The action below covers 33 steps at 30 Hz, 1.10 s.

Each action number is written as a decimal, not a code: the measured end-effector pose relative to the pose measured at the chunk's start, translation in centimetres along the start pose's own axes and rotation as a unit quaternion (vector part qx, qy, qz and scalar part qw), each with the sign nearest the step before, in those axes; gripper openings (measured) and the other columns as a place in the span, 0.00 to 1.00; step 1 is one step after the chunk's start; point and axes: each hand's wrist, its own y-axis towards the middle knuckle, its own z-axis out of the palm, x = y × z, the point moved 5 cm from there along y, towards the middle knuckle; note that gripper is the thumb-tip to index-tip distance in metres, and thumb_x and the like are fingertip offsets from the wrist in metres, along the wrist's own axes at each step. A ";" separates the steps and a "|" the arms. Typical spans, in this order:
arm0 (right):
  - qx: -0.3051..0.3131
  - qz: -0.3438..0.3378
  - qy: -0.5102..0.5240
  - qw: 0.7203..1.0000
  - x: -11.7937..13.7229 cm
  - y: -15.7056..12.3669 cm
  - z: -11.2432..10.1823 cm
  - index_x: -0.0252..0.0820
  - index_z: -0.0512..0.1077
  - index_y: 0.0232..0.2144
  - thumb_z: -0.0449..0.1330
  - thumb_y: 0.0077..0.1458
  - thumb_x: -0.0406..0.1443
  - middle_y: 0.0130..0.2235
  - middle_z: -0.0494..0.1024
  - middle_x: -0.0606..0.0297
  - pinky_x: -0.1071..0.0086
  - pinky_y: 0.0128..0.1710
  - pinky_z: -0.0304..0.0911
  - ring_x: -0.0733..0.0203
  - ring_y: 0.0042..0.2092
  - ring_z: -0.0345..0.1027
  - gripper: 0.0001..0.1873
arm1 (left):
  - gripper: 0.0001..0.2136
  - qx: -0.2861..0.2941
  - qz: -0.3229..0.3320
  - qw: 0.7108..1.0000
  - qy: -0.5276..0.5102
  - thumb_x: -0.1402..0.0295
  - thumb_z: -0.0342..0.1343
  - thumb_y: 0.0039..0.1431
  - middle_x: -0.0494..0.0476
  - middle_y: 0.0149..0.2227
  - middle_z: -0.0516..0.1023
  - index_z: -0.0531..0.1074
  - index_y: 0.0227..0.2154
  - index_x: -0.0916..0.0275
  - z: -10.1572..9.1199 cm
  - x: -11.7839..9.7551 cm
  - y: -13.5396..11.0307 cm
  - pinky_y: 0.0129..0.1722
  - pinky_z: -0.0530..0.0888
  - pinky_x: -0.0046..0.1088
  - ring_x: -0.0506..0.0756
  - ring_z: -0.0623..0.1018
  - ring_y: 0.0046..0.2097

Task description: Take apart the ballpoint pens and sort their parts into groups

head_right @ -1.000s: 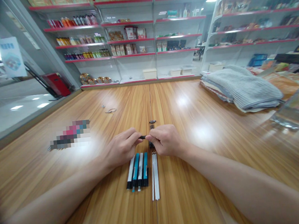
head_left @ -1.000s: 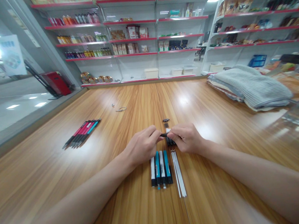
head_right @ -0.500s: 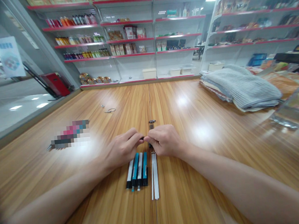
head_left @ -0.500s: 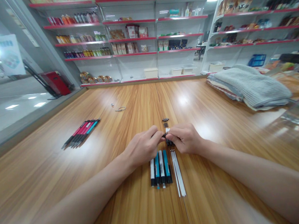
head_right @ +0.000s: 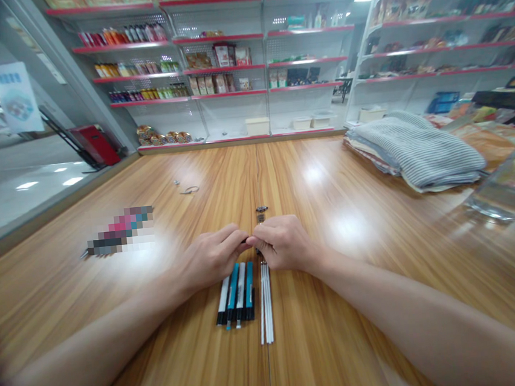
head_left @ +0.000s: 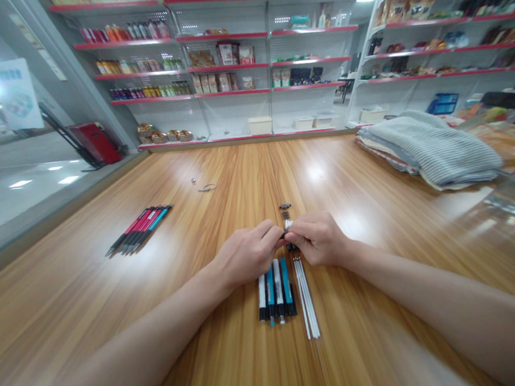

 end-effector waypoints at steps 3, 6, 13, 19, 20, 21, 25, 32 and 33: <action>-0.004 -0.005 0.002 1.000 0.2 0.1 -0.1 0.40 0.59 0.20 0.51 0.61 0.37 0.21 0.62 0.68 0.68 0.26 0.45 0.66 0.24 0.53 0.17 | 0.12 0.007 0.006 1.000 -0.003 0.67 0.42 0.67 0.52 0.28 0.69 0.65 0.30 0.63 0.1 -0.1 -0.1 0.23 0.63 0.23 0.49 0.69 0.26; -0.006 -0.009 0.003 1.000 0.3 0.2 -0.2 0.40 0.60 0.20 0.51 0.61 0.36 0.21 0.62 0.68 0.69 0.26 0.46 0.67 0.24 0.53 0.17 | 0.10 0.022 0.007 1.000 -0.004 0.68 0.41 0.67 0.53 0.28 0.71 0.65 0.32 0.63 0.3 0.0 -0.2 0.24 0.65 0.23 0.49 0.72 0.28; 0.000 -0.011 0.002 1.000 0.2 0.0 -0.1 0.40 0.61 0.21 0.51 0.61 0.36 0.22 0.63 0.67 0.69 0.26 0.47 0.66 0.25 0.54 0.16 | 0.10 0.024 0.001 0.999 -0.034 0.64 0.42 0.67 0.52 0.32 0.73 0.65 0.43 0.60 0.4 0.3 -0.2 0.27 0.68 0.23 0.50 0.74 0.32; -0.001 -0.003 0.002 1.000 0.1 0.1 -0.2 0.40 0.59 0.20 0.51 0.62 0.37 0.21 0.61 0.68 0.69 0.26 0.46 0.67 0.24 0.53 0.18 | 0.11 0.028 -0.002 0.999 -0.031 0.68 0.41 0.66 0.54 0.31 0.69 0.66 0.32 0.63 0.2 0.3 -0.2 0.26 0.65 0.23 0.48 0.68 0.28; -0.007 0.003 0.005 1.000 -0.1 0.1 -0.4 0.40 0.58 0.19 0.51 0.62 0.37 0.21 0.61 0.68 0.69 0.26 0.45 0.67 0.24 0.52 0.18 | 0.11 0.023 -0.005 0.999 -0.033 0.69 0.40 0.66 0.54 0.31 0.68 0.66 0.31 0.64 0.2 0.6 -0.3 0.26 0.65 0.23 0.48 0.68 0.28; -0.015 0.012 0.006 1.000 -0.5 0.1 -0.6 0.40 0.57 0.19 0.51 0.62 0.37 0.20 0.59 0.68 0.69 0.25 0.45 0.67 0.23 0.51 0.19 | 0.12 0.016 -0.013 0.999 -0.035 0.70 0.40 0.66 0.54 0.30 0.68 0.66 0.30 0.64 0.1 0.9 -0.4 0.27 0.65 0.24 0.48 0.67 0.28; -0.046 0.052 0.005 0.998 -2.1 -0.1 -1.3 0.41 0.56 0.18 0.50 0.62 0.37 0.19 0.57 0.69 0.69 0.24 0.43 0.68 0.21 0.49 0.20 | 0.10 -0.012 -0.051 0.998 -0.044 0.70 0.41 0.66 0.55 0.31 0.70 0.67 0.35 0.65 -0.2 2.5 -0.8 0.28 0.66 0.24 0.49 0.69 0.30; -0.045 0.160 0.017 0.986 -3.6 -0.3 -0.9 0.39 0.69 0.26 0.49 0.63 0.38 0.23 0.67 0.66 0.71 0.27 0.50 0.66 0.25 0.59 0.16 | 0.10 0.013 -0.066 0.997 -0.029 0.65 0.42 0.66 0.52 0.32 0.73 0.68 0.37 0.61 0.1 2.4 -0.9 0.28 0.65 0.25 0.49 0.71 0.31; -0.044 0.180 0.012 0.983 -4.0 -0.3 -0.7 0.39 0.71 0.28 0.50 0.63 0.38 0.24 0.69 0.66 0.71 0.28 0.52 0.65 0.27 0.60 0.15 | 0.11 0.018 -0.068 0.997 -0.025 0.65 0.41 0.67 0.52 0.32 0.72 0.68 0.36 0.61 0.2 2.4 -1.0 0.28 0.64 0.25 0.49 0.71 0.31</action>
